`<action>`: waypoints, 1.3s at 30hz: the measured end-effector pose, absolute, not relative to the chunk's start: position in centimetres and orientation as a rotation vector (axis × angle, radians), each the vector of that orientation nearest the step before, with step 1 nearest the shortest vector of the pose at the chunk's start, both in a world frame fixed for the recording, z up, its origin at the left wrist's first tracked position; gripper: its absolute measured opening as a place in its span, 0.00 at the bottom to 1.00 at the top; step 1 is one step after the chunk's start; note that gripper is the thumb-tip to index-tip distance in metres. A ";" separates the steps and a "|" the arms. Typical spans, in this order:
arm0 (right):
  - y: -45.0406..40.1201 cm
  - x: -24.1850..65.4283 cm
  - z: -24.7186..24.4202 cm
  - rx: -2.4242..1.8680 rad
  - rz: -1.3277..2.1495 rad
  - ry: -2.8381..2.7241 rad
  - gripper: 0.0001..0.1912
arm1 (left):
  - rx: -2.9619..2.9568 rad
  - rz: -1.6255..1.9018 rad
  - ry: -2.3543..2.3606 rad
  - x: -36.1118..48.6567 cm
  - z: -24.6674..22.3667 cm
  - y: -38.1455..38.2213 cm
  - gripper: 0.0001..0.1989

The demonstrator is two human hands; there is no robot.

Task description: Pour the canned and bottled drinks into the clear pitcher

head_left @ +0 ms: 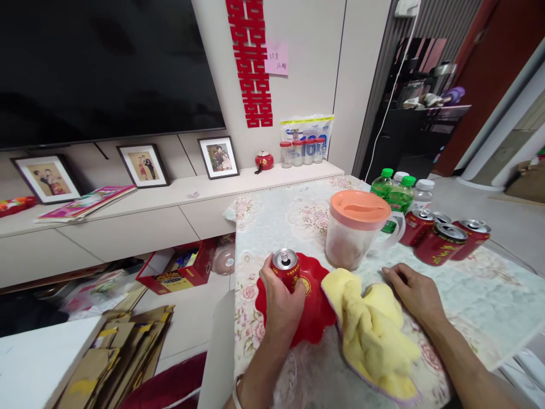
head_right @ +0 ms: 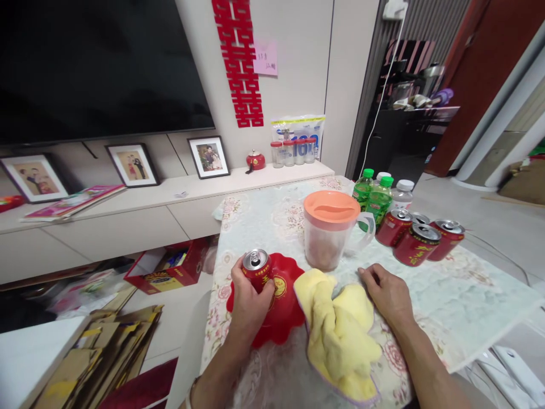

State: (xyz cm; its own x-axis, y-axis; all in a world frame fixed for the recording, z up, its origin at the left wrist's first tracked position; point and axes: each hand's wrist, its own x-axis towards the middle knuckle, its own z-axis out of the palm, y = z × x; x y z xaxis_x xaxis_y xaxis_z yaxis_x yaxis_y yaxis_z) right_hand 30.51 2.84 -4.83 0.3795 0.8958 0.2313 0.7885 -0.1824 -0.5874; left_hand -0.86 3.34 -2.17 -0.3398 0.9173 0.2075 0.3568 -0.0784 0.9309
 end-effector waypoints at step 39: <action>0.7 29.5 -0.9 -1.600 0.414 -1.255 0.22 | 1.338 1.455 1.720 -0.1 -3.6 3.2 0.30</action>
